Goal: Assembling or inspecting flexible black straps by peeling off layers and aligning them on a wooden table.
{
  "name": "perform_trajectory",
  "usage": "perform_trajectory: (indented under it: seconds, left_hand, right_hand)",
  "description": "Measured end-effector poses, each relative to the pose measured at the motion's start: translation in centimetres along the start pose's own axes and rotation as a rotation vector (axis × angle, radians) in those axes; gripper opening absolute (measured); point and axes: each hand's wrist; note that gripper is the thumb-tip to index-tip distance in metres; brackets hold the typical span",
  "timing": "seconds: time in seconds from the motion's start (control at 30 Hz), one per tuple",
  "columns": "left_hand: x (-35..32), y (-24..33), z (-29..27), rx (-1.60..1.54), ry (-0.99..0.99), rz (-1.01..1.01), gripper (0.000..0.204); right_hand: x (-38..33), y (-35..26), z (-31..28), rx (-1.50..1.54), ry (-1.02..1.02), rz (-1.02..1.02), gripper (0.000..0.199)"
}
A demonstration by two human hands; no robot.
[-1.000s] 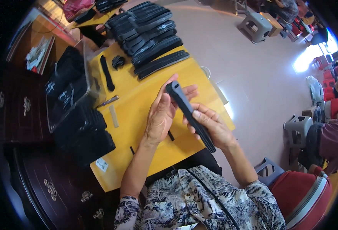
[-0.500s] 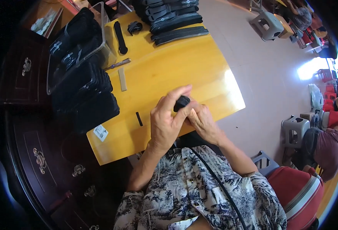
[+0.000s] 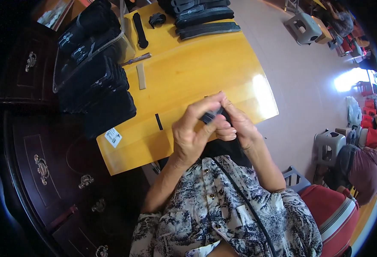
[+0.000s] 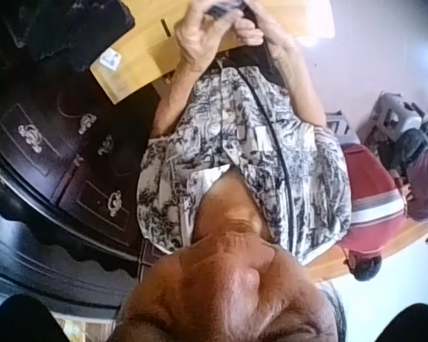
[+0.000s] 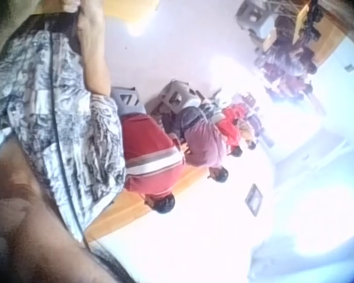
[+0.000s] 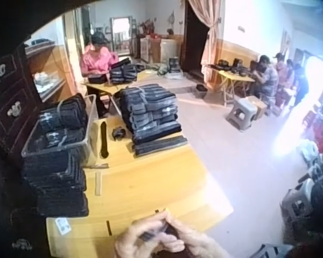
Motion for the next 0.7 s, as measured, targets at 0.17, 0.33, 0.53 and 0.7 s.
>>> perform_trajectory:
  seconds: [0.17,0.33,0.53,0.7]
  left_hand:
    - [1.7,-2.2,-1.7,-0.568,0.259,-0.344,0.029]
    - [2.9,-1.9,-2.6,-0.740,0.361,-0.376,0.046]
    - [0.4,-2.4,0.9,-0.732,0.105,-0.623,0.040]
    - [0.4,-2.6,0.7,-0.893,0.013,-0.647,0.039]
  right_hand:
    - [-0.3,0.8,2.5,-1.447,0.524,-0.556,0.042]
    - [-2.6,1.0,1.6,-1.617,0.568,-0.375,0.037]
    - [-2.0,1.9,0.8,-1.922,0.820,-0.514,0.034]
    - [-2.8,2.0,-0.9,-0.444,0.061,-0.136,0.046]
Point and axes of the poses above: each hand's wrist, its own x-axis towards the middle knuckle, its own z-axis out of the palm, y = z × x, and after that the axes turned 8 degrees about -x, right-handed
